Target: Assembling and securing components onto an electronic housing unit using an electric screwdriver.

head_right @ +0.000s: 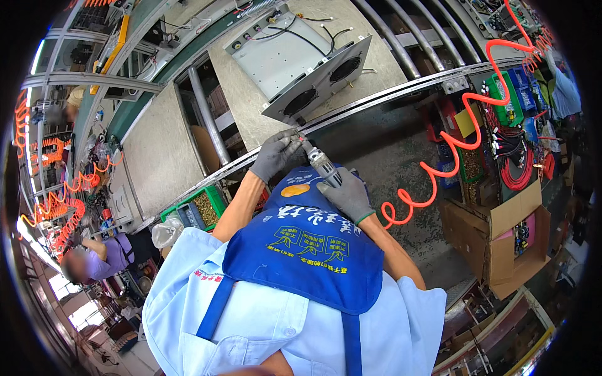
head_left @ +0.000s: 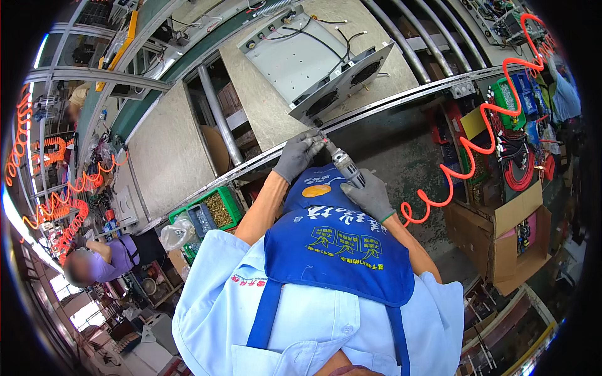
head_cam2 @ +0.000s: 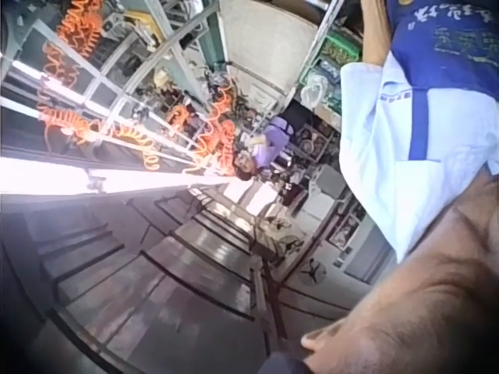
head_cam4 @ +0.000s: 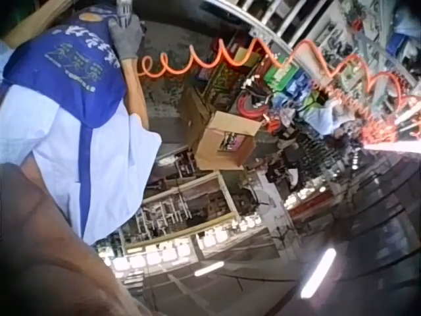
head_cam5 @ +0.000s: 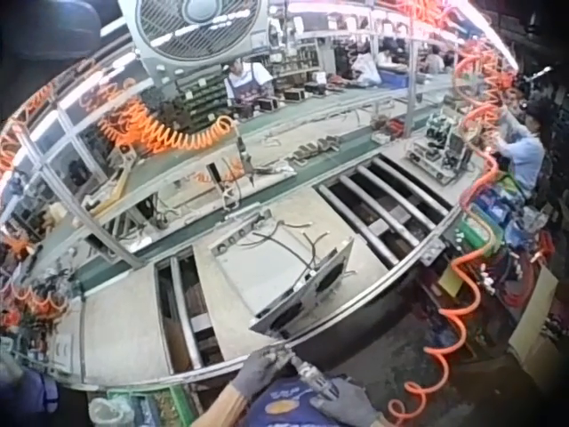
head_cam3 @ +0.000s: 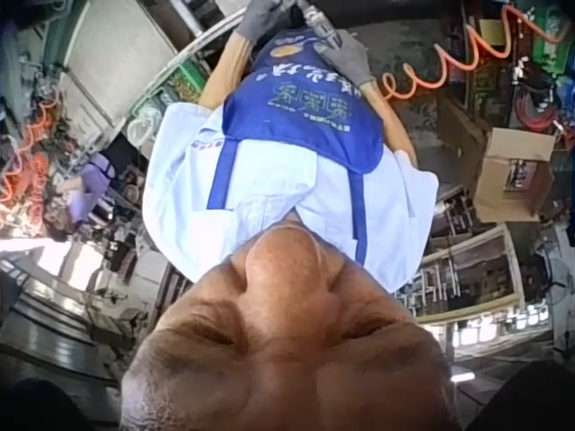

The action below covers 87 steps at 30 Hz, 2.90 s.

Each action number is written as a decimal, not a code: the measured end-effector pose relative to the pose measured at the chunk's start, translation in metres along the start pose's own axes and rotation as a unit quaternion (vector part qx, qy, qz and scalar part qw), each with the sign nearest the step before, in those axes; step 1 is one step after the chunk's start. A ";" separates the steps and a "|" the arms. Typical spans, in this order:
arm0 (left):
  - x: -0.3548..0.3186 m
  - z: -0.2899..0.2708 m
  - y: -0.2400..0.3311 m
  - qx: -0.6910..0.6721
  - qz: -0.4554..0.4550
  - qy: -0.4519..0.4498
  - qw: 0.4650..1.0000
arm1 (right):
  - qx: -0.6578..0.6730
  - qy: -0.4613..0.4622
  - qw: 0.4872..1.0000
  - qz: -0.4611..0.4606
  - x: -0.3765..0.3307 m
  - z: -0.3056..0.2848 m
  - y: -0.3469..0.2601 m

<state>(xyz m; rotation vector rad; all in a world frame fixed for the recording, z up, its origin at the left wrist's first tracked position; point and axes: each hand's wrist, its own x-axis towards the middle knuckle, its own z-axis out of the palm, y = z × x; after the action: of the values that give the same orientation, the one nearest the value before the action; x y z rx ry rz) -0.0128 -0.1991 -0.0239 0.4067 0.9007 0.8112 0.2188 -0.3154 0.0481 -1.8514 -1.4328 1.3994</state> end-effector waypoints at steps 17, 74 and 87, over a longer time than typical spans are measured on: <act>0.008 0.009 0.002 -0.043 -0.044 0.035 0.998 | 0.008 -0.022 0.999 0.025 0.008 -0.007 -0.003; 0.062 -0.032 0.040 0.690 0.184 0.028 0.699 | 0.125 -0.084 0.983 0.107 0.065 0.013 -0.010; 0.048 -0.038 0.005 -0.116 -0.239 0.013 0.964 | 0.077 -0.057 0.993 0.069 0.043 0.000 0.002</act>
<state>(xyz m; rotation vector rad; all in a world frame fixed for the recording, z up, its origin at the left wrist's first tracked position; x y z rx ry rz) -0.0286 -0.1597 -0.0682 -0.0329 0.8690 0.4672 0.2183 -0.2775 0.0272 -1.8279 -1.2284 1.6576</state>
